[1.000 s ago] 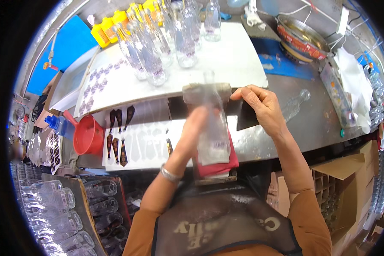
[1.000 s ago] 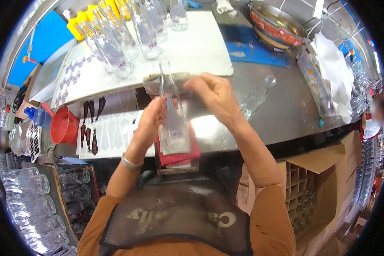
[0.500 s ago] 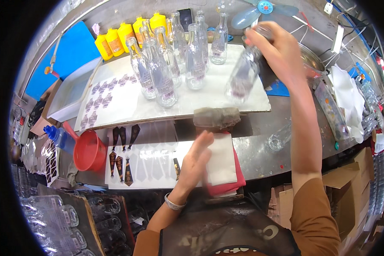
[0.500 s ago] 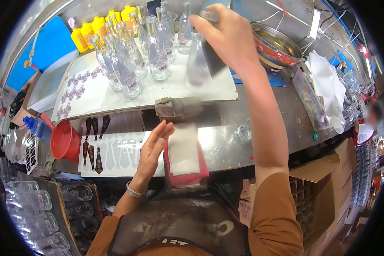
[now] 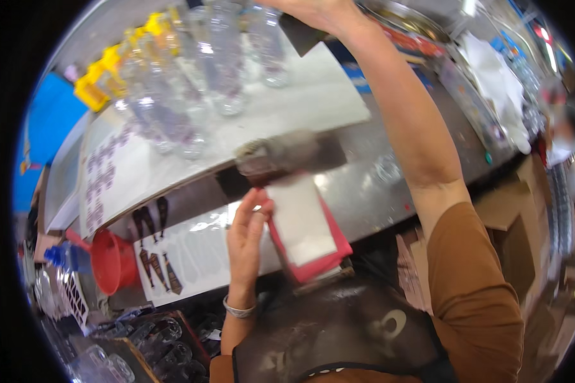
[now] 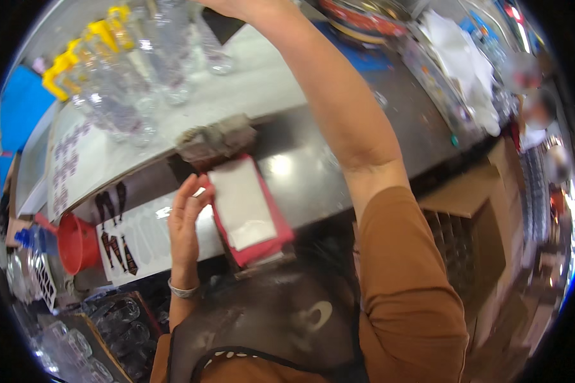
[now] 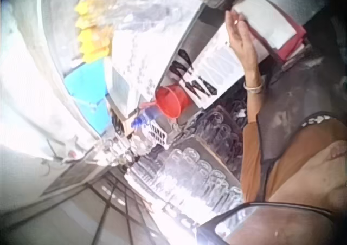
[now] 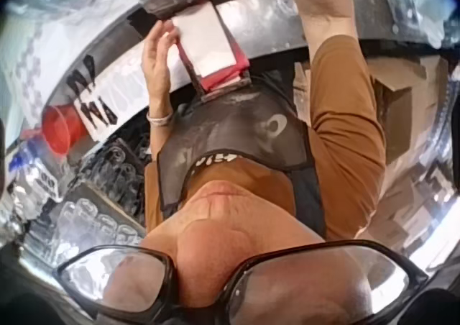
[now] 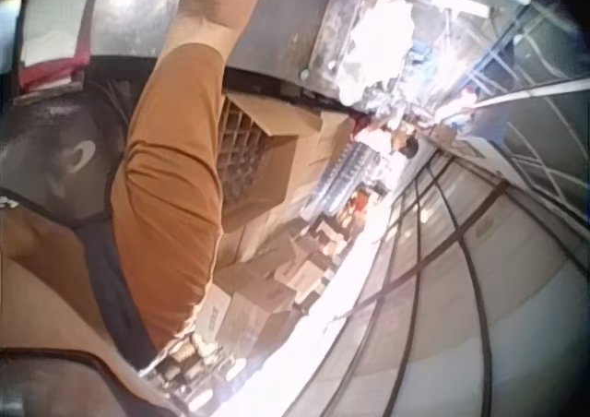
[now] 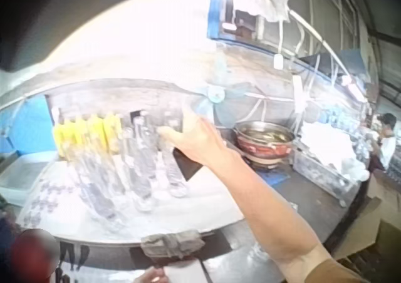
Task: The person repeatedly picks clear glass bottles from a cardboard box, places them on a padded holder, applies a paper label to the bottle, smooths it, and sets the labeled bottle aside. The process is repeated for multiple bottles.
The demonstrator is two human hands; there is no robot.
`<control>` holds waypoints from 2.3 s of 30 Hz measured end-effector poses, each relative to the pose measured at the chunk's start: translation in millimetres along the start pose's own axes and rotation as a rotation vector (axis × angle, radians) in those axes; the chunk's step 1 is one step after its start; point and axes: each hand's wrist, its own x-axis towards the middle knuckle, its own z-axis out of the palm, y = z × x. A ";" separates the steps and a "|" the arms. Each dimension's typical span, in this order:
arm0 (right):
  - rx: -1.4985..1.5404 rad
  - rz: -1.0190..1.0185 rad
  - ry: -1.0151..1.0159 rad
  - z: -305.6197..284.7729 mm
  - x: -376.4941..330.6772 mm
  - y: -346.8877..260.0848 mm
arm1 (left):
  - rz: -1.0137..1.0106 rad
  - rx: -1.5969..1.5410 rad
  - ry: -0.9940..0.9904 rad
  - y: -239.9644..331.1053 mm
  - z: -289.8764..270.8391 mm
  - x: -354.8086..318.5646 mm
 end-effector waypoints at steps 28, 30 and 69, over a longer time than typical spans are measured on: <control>0.909 0.365 -0.468 -19.5 -190.0 -23.1 | 0.089 0.030 -0.157 25.7 58.8 -2.1; 0.866 0.468 -0.430 0.5 -207.6 -25.9 | 0.012 0.113 -0.071 11.1 49.5 -4.9; 0.830 0.707 -0.457 -8.3 -325.3 -33.1 | 0.155 1.422 0.053 -0.4 -99.4 -63.1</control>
